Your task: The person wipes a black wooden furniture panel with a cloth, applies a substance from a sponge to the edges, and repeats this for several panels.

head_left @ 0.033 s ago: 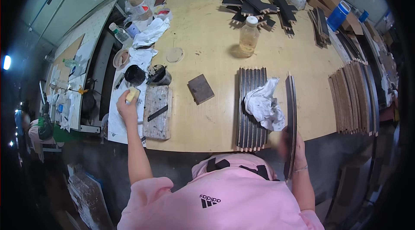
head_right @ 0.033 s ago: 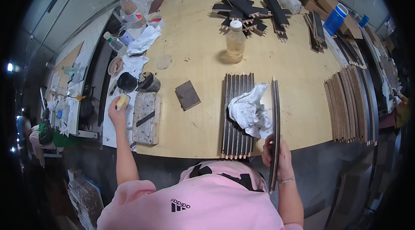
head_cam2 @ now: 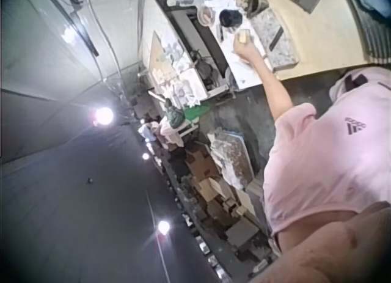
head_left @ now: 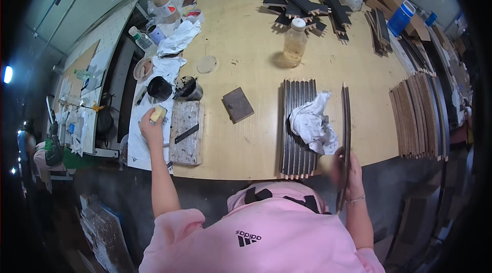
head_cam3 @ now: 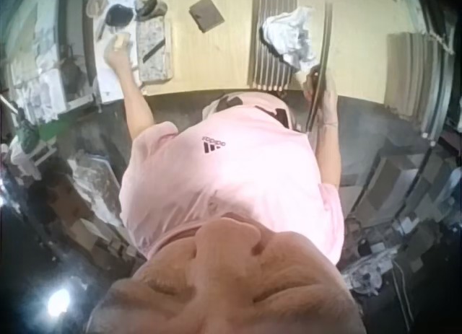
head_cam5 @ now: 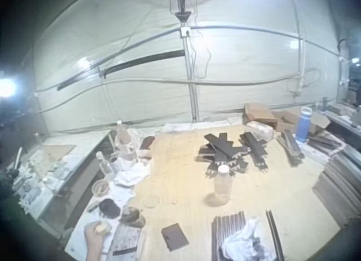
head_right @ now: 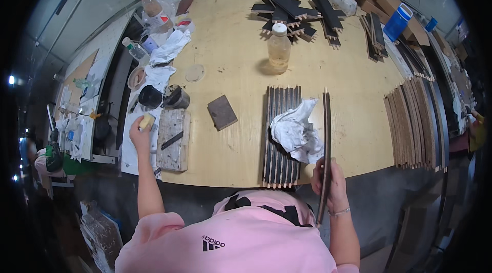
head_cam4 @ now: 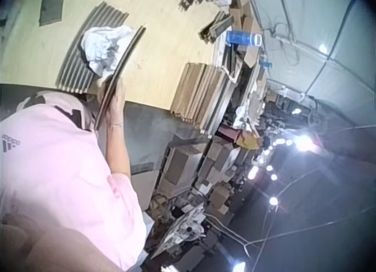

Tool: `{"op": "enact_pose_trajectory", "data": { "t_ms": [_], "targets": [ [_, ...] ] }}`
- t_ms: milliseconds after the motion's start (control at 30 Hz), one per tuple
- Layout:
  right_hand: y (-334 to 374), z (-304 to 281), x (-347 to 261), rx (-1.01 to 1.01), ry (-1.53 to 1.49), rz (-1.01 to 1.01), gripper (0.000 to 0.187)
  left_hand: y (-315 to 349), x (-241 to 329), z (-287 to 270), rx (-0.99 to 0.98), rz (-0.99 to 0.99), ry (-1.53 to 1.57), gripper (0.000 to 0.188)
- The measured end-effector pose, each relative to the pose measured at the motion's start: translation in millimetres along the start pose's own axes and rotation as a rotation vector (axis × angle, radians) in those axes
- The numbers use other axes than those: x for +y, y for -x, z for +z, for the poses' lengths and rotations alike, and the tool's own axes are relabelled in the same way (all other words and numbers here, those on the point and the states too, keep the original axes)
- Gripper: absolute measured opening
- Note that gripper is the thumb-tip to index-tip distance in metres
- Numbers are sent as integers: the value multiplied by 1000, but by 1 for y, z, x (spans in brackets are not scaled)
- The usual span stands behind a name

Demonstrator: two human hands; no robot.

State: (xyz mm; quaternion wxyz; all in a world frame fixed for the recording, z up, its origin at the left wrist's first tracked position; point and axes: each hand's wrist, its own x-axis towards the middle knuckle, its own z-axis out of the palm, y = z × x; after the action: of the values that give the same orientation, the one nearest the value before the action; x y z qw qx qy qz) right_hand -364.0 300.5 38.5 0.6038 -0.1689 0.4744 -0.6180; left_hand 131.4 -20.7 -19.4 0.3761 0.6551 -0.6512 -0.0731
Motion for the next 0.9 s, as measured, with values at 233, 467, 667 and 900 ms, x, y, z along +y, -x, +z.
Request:
{"op": "enact_pose_trajectory", "data": {
  "t_ms": [233, 467, 667, 900],
  "targets": [
    [-20, 9, -7, 325, 164, -174, 30, 33, 152, 47, -252, 202, 297, 38],
    [-13, 10, -30, 324, 70, -257, 32, 156, 319, 141, -822, 920, 305, 65],
    [-1, -14, -36, 412, 122, -353, 28, 142, 357, 165, -734, 674, 804, 35],
    [4, -2, -53, 544, 124, -556, 24, 205, 411, 102, -821, 1348, 946, 34]
  ]
}}
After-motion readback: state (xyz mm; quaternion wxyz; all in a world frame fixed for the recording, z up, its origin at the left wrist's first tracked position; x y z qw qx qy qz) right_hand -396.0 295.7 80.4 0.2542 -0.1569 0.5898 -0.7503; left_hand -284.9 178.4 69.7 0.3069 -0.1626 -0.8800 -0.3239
